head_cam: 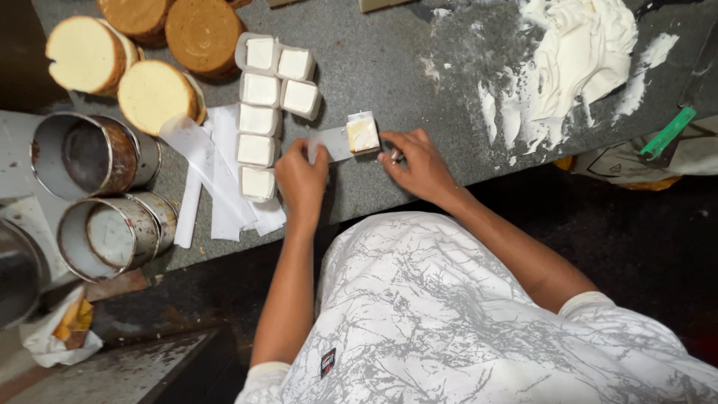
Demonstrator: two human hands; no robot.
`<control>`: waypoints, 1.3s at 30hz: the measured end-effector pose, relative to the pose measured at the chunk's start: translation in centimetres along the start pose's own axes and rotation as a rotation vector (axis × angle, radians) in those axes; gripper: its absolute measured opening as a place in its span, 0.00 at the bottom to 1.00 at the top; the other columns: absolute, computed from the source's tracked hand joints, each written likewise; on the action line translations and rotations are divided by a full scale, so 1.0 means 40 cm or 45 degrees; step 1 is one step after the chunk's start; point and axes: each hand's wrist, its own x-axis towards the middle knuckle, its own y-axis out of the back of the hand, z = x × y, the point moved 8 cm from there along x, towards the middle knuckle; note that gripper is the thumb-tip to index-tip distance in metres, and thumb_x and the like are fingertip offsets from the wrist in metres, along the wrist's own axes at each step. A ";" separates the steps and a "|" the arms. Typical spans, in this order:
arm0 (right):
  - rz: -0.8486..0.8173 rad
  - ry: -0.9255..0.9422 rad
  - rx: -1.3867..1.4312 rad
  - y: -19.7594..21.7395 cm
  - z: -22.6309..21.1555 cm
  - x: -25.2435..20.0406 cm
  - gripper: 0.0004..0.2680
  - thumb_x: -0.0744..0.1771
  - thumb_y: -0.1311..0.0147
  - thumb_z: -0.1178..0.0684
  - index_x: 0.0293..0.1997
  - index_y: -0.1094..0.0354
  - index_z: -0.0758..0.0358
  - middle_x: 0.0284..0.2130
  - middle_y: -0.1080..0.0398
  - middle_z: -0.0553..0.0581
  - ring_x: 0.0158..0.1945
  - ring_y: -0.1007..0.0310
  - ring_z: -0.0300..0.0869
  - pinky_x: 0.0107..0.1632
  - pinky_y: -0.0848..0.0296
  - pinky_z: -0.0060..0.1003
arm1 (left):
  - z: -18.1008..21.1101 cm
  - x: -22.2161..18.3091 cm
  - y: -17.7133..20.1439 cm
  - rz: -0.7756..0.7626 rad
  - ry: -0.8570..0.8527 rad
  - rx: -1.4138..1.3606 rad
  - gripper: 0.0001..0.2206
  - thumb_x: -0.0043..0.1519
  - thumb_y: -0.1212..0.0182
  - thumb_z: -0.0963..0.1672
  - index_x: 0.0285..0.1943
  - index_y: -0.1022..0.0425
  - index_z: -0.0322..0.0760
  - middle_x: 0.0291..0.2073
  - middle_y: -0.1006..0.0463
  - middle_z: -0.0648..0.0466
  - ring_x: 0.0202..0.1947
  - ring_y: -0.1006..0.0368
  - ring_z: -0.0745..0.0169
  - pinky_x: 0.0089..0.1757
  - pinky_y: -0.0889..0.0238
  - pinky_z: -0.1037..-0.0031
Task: The person wraps individual cake slices in paper by hand, taking slices from a grid and placing them on paper strips to be folded.
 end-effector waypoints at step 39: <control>-0.231 0.099 -0.197 -0.056 -0.018 0.012 0.26 0.67 0.43 0.46 0.72 0.45 0.66 0.40 0.29 0.62 0.46 0.36 0.51 0.51 0.33 0.49 | 0.222 0.030 -0.052 0.130 -0.819 0.130 0.07 0.63 0.33 0.43 0.39 0.16 0.32 0.32 0.17 0.46 0.32 0.24 0.47 0.36 0.33 0.61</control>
